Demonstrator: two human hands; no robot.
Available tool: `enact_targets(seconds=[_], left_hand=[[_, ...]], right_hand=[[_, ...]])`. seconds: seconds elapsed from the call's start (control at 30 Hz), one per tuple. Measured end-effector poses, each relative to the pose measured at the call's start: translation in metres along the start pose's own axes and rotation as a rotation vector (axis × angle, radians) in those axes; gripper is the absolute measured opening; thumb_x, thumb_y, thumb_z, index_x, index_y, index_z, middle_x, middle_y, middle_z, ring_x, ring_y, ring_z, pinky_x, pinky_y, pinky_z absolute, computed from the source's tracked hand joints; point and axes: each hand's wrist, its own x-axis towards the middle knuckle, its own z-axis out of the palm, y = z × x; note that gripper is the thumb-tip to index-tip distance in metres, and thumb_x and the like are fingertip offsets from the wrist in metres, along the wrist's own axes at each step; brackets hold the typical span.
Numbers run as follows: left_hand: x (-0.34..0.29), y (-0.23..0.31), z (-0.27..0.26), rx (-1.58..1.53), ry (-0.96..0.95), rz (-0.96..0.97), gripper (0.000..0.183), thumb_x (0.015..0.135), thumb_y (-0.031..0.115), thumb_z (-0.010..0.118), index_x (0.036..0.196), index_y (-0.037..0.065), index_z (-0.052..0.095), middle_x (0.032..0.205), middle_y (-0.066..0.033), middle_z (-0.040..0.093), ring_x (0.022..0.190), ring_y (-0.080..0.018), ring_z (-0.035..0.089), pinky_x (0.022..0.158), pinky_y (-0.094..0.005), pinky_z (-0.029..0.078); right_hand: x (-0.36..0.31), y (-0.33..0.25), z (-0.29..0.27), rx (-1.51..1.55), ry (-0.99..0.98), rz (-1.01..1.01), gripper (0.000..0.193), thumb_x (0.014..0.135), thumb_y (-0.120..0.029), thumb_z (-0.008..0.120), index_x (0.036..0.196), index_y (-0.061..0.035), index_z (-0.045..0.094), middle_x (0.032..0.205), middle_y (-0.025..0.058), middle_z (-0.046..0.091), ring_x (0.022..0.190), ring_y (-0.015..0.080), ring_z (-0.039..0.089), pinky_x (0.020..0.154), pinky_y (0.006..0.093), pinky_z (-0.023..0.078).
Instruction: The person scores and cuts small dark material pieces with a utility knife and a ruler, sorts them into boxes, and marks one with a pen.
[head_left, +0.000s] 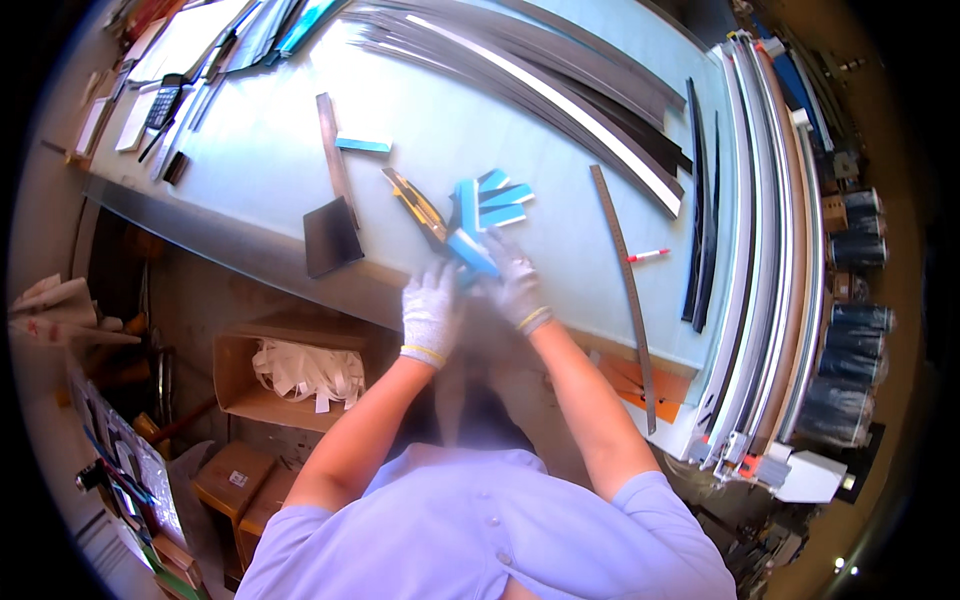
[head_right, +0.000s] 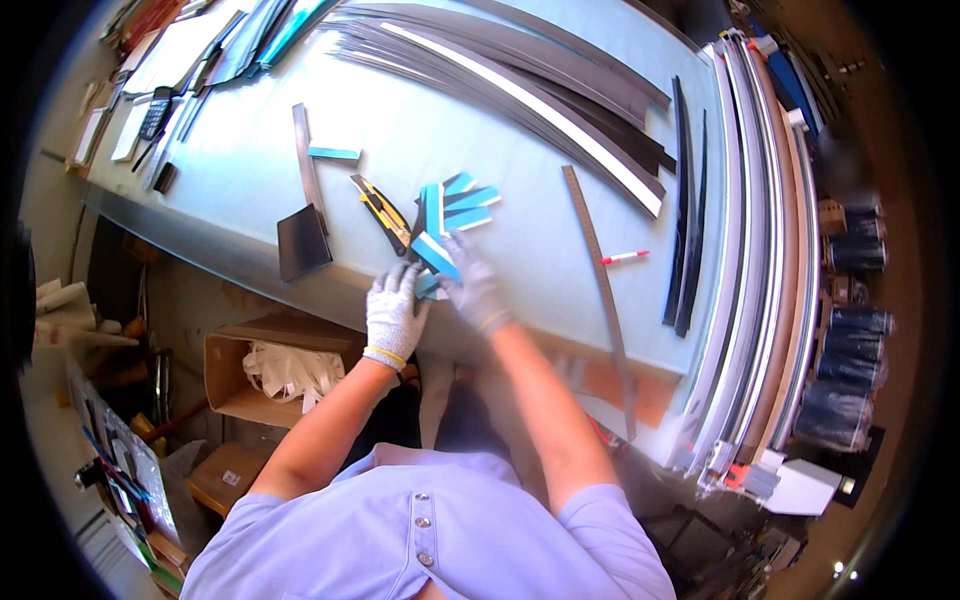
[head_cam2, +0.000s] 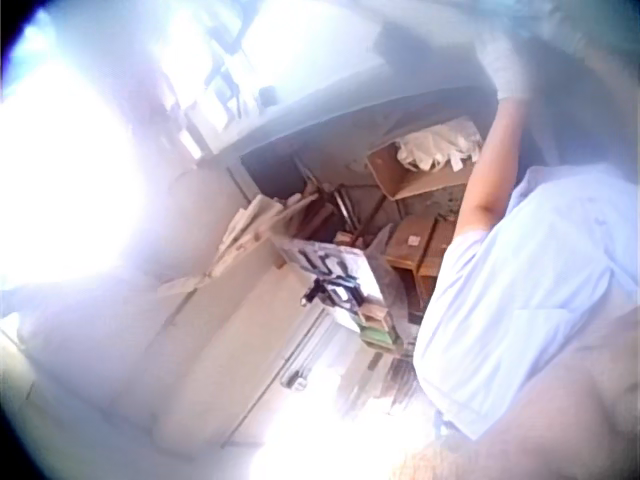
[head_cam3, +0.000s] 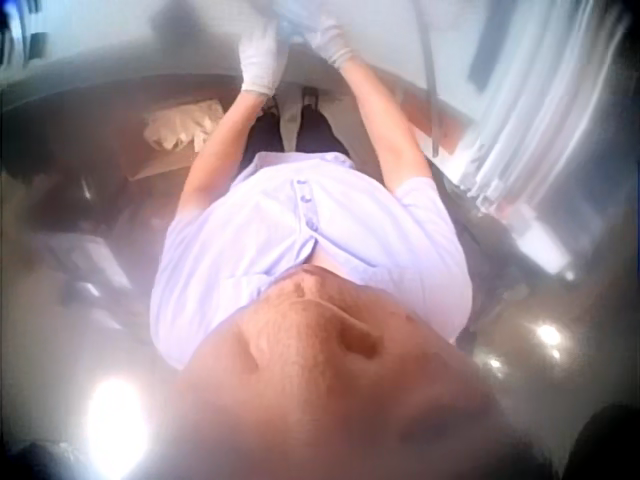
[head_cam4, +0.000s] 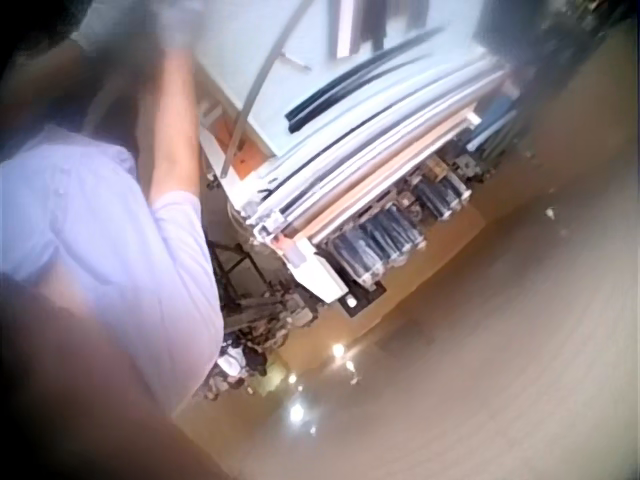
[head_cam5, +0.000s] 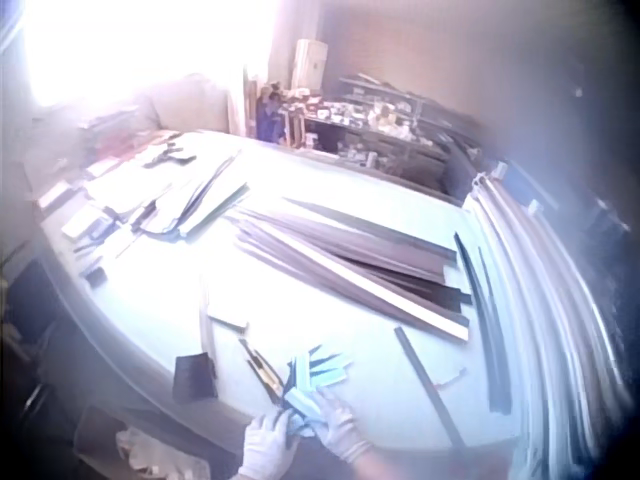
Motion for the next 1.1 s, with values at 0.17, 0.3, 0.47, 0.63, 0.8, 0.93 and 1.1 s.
enact_targets(seconds=[0.17,0.3,0.47,0.63,0.8,0.93,1.1], left_hand=[[0.049,-0.02,-0.032,0.014,-0.007,0.02,0.042,0.081,0.005,0.067,0.122,0.009,0.063,0.123,-0.0143,0.063,0.112,-0.0368,0.059,0.095,-0.0451,0.047],[0.157,-0.111,-0.051,0.301,0.255,-0.08,0.047,0.081,0.0,0.063,0.125,0.016,0.065,0.129,-0.0101,0.063,0.119,-0.0346,0.058,0.098,-0.0457,0.048],[0.242,-0.164,-0.06,0.596,-0.038,-0.064,0.048,0.083,0.004,0.064,0.126,0.026,0.067,0.128,-0.0099,0.063,0.126,-0.0292,0.056,0.1,-0.0456,0.049],[0.28,-0.127,-0.041,0.496,-0.135,0.012,0.036,0.083,0.006,0.072,0.117,0.02,0.072,0.116,-0.0147,0.066,0.109,-0.0323,0.066,0.095,-0.0418,0.053],[0.273,-0.019,0.011,0.351,-0.328,0.268,0.034,0.082,0.005,0.072,0.114,0.018,0.074,0.115,-0.014,0.066,0.109,-0.0335,0.066,0.097,-0.0421,0.053],[0.23,0.03,0.031,0.207,-0.528,0.464,0.032,0.085,0.006,0.072,0.115,0.015,0.074,0.119,-0.0138,0.065,0.111,-0.0342,0.065,0.1,-0.0416,0.052],[0.151,0.026,0.008,-0.1,-0.178,0.282,0.044,0.086,0.013,0.072,0.129,0.009,0.063,0.128,-0.0158,0.062,0.116,-0.038,0.06,0.102,-0.0443,0.048]], right_hand=[[0.066,0.035,-0.024,-0.34,0.005,-0.096,0.064,0.086,-0.032,0.073,0.144,-0.0163,0.052,0.154,0.0139,0.043,0.144,0.0392,0.037,0.117,0.0515,0.03],[0.107,0.023,-0.035,-0.443,-0.181,-0.07,0.072,0.08,-0.039,0.078,0.145,-0.0214,0.052,0.157,0.0134,0.04,0.149,0.0407,0.027,0.122,0.0553,0.018],[0.092,0.048,-0.032,-0.4,-0.243,-0.012,0.076,0.078,-0.045,0.079,0.145,-0.0223,0.053,0.156,0.0147,0.04,0.149,0.0412,0.027,0.122,0.0556,0.019],[0.033,0.067,-0.034,-0.378,-0.117,-0.02,0.07,0.083,-0.044,0.075,0.145,-0.0187,0.054,0.158,0.0158,0.038,0.148,0.0397,0.029,0.122,0.0548,0.02],[0.015,0.07,-0.045,-0.088,0.066,0.02,0.063,0.085,-0.029,0.074,0.143,-0.012,0.054,0.152,0.0195,0.044,0.141,0.0411,0.039,0.119,0.0512,0.029],[0.018,0.076,-0.059,-0.017,0.281,0.106,0.058,0.087,-0.02,0.072,0.142,-0.0107,0.054,0.148,0.0199,0.049,0.136,0.0401,0.044,0.115,0.0503,0.033],[0.027,0.085,-0.064,-0.247,0.123,0.008,0.054,0.089,-0.02,0.069,0.14,-0.0103,0.055,0.146,0.019,0.051,0.136,0.0406,0.044,0.115,0.0501,0.033]])
